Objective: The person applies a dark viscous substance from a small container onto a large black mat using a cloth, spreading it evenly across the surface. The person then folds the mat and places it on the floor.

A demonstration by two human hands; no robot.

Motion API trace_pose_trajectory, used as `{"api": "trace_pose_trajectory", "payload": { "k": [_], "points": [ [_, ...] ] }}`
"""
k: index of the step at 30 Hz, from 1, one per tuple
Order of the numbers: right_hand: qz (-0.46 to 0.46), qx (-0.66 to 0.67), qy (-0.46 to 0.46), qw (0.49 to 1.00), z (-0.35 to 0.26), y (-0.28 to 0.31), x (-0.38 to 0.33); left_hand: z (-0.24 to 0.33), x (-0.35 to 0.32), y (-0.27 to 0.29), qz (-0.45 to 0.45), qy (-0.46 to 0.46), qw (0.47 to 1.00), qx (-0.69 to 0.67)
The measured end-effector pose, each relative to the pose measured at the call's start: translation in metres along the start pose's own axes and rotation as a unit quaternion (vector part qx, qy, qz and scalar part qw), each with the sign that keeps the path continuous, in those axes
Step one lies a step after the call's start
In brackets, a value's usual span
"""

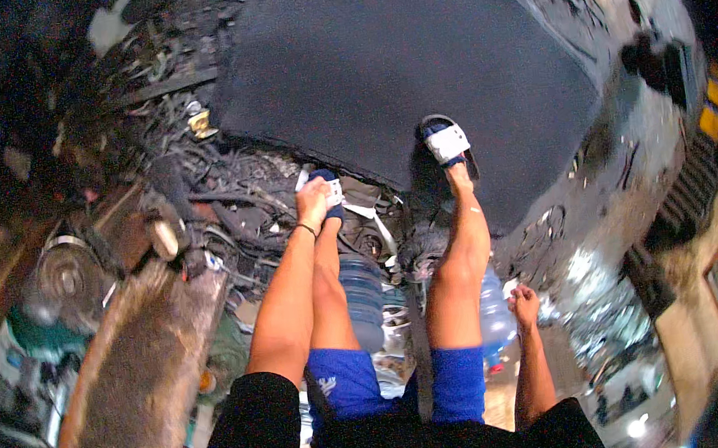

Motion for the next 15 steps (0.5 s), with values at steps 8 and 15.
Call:
{"api": "trace_pose_trajectory", "payload": {
  "k": [8, 15],
  "points": [
    [-0.116, 0.179, -0.008, 0.977, 0.022, -0.27, 0.005, -0.073, 0.147, -0.056, -0.03, 0.112, 0.993, 0.014],
    [-0.145, 0.337, -0.021, 0.93, 0.012, -0.339, 0.108, -0.091, 0.137, -0.076, 0.145, 0.144, 0.972, -0.114]
  ]
}}
Point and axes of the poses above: each hand's wrist, its own x-axis towards the middle knuckle, its own y-axis out of the back of the hand, z = x × y, the point moved 8 cm from there along x, towards the middle knuckle, and after that the axes turned 2 degrees about -z, right-handed, at the moved point
